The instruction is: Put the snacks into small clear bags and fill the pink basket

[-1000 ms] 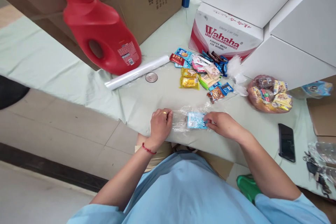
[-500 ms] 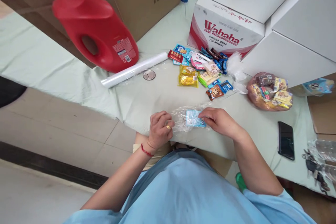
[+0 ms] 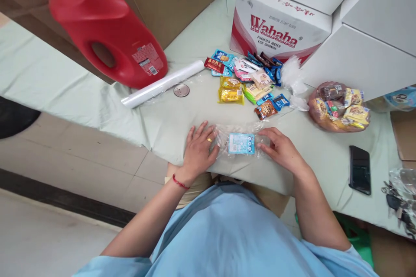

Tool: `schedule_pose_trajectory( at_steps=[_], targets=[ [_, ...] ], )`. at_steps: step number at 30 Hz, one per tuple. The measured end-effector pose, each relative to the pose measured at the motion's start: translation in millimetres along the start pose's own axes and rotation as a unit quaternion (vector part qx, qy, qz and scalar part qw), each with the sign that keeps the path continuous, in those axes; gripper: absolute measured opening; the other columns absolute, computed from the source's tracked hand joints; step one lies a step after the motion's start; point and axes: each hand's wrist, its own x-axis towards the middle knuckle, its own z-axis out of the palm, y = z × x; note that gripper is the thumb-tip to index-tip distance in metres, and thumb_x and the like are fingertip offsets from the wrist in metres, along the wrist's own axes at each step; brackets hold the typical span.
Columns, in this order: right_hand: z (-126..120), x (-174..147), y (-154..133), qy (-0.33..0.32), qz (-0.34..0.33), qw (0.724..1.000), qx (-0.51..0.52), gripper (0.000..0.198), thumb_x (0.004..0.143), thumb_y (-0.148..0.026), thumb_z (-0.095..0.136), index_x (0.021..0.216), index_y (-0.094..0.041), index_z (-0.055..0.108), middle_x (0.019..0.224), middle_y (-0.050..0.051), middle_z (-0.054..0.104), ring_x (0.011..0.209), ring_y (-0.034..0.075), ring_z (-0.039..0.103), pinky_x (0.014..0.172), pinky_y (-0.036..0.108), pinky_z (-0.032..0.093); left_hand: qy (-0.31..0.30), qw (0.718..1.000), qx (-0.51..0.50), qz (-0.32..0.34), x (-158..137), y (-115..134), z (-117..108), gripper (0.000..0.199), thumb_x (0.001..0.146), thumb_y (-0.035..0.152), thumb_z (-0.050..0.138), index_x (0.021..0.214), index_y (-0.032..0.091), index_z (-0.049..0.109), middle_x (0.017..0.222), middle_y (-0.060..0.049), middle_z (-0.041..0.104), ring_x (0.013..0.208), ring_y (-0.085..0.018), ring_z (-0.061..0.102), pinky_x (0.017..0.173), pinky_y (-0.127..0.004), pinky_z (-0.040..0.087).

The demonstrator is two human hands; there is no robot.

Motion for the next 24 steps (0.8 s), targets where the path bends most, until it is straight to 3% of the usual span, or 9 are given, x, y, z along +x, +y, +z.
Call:
schedule_pose_trajectory(
  at_steps=[3, 5, 9, 14, 16, 20, 22, 24],
  targets=[
    [4.6, 2.2, 6.7, -0.030, 0.017, 0.999, -0.009, 0.052, 0.097, -0.035, 0.068, 0.146, -0.023, 0.059, 0.146, 0.014, 0.060, 0.099, 0.024, 0.070, 0.085, 0.037, 0.057, -0.039, 0.999, 0.003, -0.004, 2.7, -0.4, -2.5, 0.057, 0.094, 0.032, 0.054, 0.149, 0.021, 0.060, 0.163, -0.010, 0.053, 0.161, -0.034, 0.034, 0.132, -0.062, 0.020],
    [4.5, 4.6, 8.8, -0.046, 0.029, 0.998, -0.010, 0.053, 0.094, -0.029, 0.070, 0.146, -0.020, 0.059, 0.136, 0.014, 0.066, 0.098, 0.024, 0.070, 0.086, 0.037, 0.056, -0.069, 0.998, 0.004, -0.006, 4.8, -0.7, -4.9, 0.067, 0.089, 0.029, 0.055, 0.156, 0.023, 0.054, 0.167, -0.009, 0.048, 0.162, -0.034, 0.031, 0.132, -0.063, 0.017],
    [-3.0, 1.8, 10.0, -0.052, 0.015, 0.999, -0.005, 0.030, 0.096, -0.020, 0.062, 0.123, -0.021, 0.073, 0.101, 0.006, 0.073, 0.083, 0.020, 0.069, 0.080, 0.033, 0.055, -0.111, 0.994, 0.009, -0.020, 8.8, 0.2, -8.3, 0.083, 0.082, 0.026, 0.053, 0.164, 0.022, 0.041, 0.172, -0.007, 0.041, 0.165, -0.032, 0.026, 0.134, -0.064, 0.011],
    [-14.0, -25.4, 4.0, -0.011, -0.061, 0.998, 0.008, 0.023, 0.102, -0.021, 0.056, 0.107, -0.024, 0.078, 0.107, 0.008, 0.072, 0.094, 0.020, 0.071, 0.081, 0.030, 0.055, -0.121, 0.992, 0.022, -0.030, 10.8, 3.4, -6.6, 0.077, 0.088, 0.025, 0.045, 0.165, 0.017, 0.040, 0.172, -0.009, 0.038, 0.164, -0.031, 0.028, 0.134, -0.063, 0.009],
    [-19.9, -41.0, -4.4, -0.072, -0.075, 0.994, 0.022, 0.026, 0.104, -0.021, 0.053, 0.106, -0.025, 0.078, 0.102, 0.007, 0.073, 0.091, 0.018, 0.072, 0.080, 0.029, 0.056, -0.116, 0.993, 0.025, -0.026, 10.4, 3.7, -5.8, 0.075, 0.089, 0.026, 0.045, 0.164, 0.018, 0.042, 0.173, -0.009, 0.038, 0.163, -0.031, 0.029, 0.134, -0.064, 0.009],
    [-44.1, -68.9, -26.0, -0.293, -0.078, 0.951, 0.062, 0.024, 0.101, -0.024, 0.063, 0.119, -0.030, 0.078, 0.106, 0.005, 0.079, 0.091, 0.019, 0.076, 0.079, 0.028, 0.059, -0.118, 0.993, 0.029, -0.002, 9.2, 0.1, -6.6, 0.080, 0.087, 0.030, 0.052, 0.165, 0.018, 0.040, 0.174, -0.011, 0.033, 0.164, -0.035, 0.026, 0.134, -0.066, 0.007],
    [-60.6, -74.5, -34.0, -0.304, -0.068, 0.948, 0.068, 0.031, 0.100, -0.029, 0.066, 0.131, -0.032, 0.074, 0.114, 0.005, 0.080, 0.097, 0.021, 0.077, 0.083, 0.030, 0.061, -0.132, 0.990, 0.035, 0.015, 9.1, -3.7, -7.6, 0.086, 0.083, 0.031, 0.056, 0.166, 0.017, 0.037, 0.176, -0.012, 0.030, 0.166, -0.037, 0.020, 0.133, -0.067, 0.005],
    [-72.4, -70.6, -39.3, -0.231, -0.054, 0.969, 0.061, 0.027, 0.104, -0.033, 0.061, 0.127, -0.030, 0.075, 0.110, 0.006, 0.080, 0.095, 0.021, 0.077, 0.082, 0.031, 0.061, -0.147, 0.988, 0.041, 0.032, 9.3, -7.5, -8.5, 0.091, 0.081, 0.031, 0.059, 0.167, 0.016, 0.035, 0.176, -0.013, 0.028, 0.166, -0.038, 0.016, 0.133, -0.067, 0.004]
  ],
)
